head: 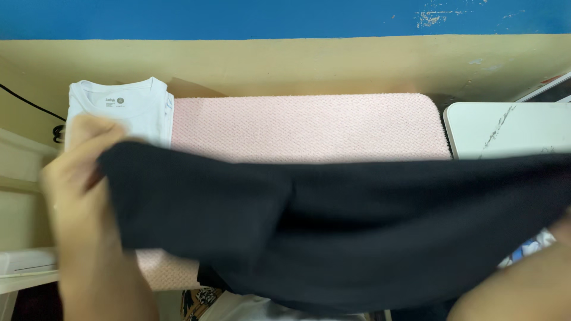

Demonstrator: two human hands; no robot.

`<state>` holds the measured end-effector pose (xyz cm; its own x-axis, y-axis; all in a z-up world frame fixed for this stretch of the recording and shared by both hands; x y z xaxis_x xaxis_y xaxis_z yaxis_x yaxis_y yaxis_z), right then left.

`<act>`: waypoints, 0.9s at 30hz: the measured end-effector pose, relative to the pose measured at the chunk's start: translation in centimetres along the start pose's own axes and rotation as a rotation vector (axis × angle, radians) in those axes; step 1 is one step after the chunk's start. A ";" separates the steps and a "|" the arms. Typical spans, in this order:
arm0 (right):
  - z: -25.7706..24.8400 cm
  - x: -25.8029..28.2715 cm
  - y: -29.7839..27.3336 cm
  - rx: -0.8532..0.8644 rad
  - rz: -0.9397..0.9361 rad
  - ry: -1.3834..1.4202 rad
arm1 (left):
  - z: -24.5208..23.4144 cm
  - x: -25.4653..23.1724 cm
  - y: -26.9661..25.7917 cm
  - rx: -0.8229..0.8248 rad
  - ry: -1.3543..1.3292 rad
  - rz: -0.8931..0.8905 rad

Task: The person folds three t-shirts one by one on a pink mat. They smooth each shirt, fold the sides and bottom, then stack the folded shirts. The shirts include a white graphic tee, a black tee, and another white tee.

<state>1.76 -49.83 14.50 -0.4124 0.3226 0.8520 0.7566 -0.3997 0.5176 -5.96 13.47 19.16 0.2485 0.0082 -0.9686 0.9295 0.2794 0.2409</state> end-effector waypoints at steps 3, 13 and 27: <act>4.5 -3.2 2.1 0.114 0.139 0.002 | 2.5 6.6 7.4 0.040 -0.017 -0.192; 15.4 -16.7 3.9 0.154 0.309 -0.263 | 7.1 23.9 17.5 -0.065 0.761 -0.304; 17.0 -17.6 4.4 0.166 0.238 -0.532 | 5.8 25.7 20.1 0.012 0.362 -0.527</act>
<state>21.01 -42.68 0.47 0.0555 0.6427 0.7641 0.8834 -0.3883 0.2624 20.74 13.71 -0.53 -0.3485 0.1973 -0.9163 0.9055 0.3235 -0.2747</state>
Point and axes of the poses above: each hand's wrist, its own y-axis towards the middle knuckle, its own z-axis out of the palm, x = y × z, the point moved 2 cm from there along y, towards the middle knuckle, and after that the axes turned 3 degrees about -x, right-handed, at the moved point
